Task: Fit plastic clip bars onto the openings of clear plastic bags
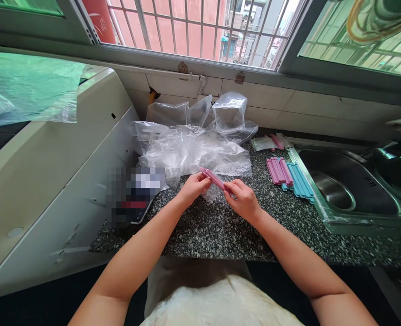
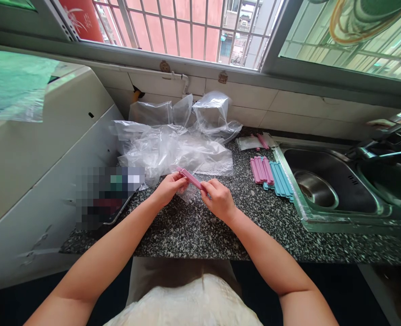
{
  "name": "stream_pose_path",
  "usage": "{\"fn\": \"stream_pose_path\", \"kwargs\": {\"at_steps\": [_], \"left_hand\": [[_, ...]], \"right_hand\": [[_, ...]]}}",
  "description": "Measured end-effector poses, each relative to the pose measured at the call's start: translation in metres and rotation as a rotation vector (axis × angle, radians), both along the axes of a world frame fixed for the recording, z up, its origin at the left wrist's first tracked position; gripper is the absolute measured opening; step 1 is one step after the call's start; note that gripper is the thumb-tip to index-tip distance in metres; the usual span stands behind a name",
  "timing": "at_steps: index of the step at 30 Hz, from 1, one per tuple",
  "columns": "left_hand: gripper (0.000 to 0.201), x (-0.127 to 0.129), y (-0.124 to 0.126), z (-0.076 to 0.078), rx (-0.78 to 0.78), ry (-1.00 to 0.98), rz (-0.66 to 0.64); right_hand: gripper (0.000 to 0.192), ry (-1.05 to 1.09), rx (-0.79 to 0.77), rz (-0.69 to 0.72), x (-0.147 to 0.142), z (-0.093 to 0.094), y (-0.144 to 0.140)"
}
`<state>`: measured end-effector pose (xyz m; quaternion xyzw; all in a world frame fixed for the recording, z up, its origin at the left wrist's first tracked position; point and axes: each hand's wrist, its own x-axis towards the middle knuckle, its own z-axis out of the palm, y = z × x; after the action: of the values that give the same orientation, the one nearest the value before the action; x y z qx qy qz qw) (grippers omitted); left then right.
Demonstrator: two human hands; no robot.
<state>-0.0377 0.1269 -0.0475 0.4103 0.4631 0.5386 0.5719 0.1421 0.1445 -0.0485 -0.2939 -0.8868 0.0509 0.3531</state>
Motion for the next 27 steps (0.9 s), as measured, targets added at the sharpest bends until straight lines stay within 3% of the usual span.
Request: {"fn": "stream_pose_path", "kwargs": {"at_steps": [21, 27], "left_hand": [[0.012, -0.0043, -0.0032, 0.0099, -0.006, 0.078, -0.052], [0.02, -0.0046, -0.003, 0.0082, -0.009, 0.075, -0.052]], "right_hand": [[0.018, -0.013, -0.029, -0.005, 0.0005, 0.0006, -0.0005], [0.022, -0.026, -0.03, -0.008, 0.001, 0.0004, -0.0006]]}}
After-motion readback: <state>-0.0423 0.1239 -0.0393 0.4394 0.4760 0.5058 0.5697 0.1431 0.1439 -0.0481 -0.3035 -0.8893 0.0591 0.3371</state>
